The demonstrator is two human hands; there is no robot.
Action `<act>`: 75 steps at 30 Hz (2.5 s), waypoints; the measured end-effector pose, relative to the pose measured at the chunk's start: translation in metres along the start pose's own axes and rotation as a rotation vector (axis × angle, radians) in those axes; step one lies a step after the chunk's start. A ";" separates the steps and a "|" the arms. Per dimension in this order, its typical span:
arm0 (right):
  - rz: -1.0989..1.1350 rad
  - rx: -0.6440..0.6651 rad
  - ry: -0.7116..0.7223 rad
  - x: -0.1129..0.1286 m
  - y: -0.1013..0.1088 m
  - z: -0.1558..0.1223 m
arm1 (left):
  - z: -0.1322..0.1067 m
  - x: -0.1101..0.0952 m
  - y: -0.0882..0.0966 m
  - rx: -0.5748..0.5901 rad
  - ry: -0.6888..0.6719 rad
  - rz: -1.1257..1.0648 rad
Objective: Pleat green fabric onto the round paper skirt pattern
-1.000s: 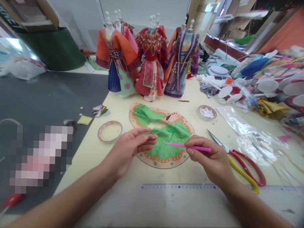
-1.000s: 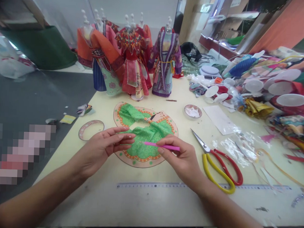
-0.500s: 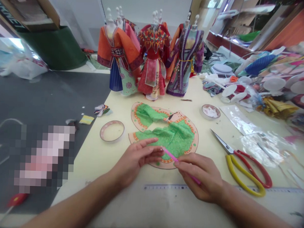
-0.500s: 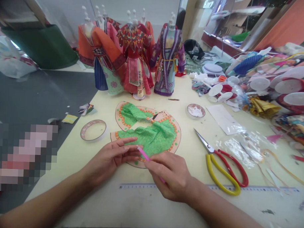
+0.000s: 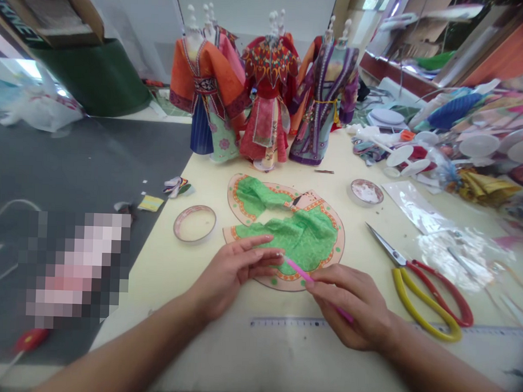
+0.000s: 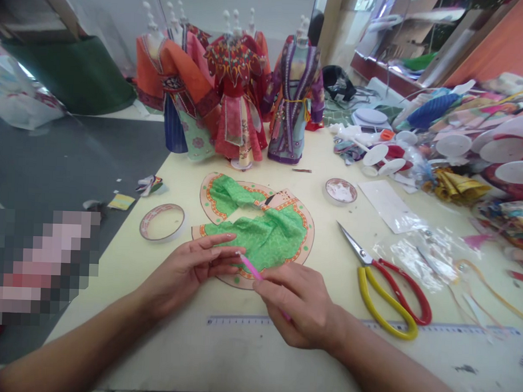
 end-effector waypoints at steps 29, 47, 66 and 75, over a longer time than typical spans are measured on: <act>0.037 0.035 0.042 0.003 -0.003 -0.001 | 0.001 0.000 -0.001 0.036 -0.012 0.014; 0.306 0.029 -0.223 -0.013 -0.020 0.003 | -0.012 -0.048 0.028 -0.113 -0.208 0.736; 0.112 0.155 -0.188 -0.017 -0.040 0.003 | -0.026 -0.059 0.040 0.039 -0.180 1.457; 0.113 0.207 -0.198 -0.018 -0.044 0.002 | -0.025 -0.053 0.030 0.067 -0.206 1.502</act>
Point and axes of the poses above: each hand's wrist, its own z-axis towards the middle knuckle, its own y-axis out of the back of the hand, x = y × z, the point moved 7 cm from there along z, towards the middle knuckle, and after that the axes turned 9 degrees about z, right-handed, at the moved point
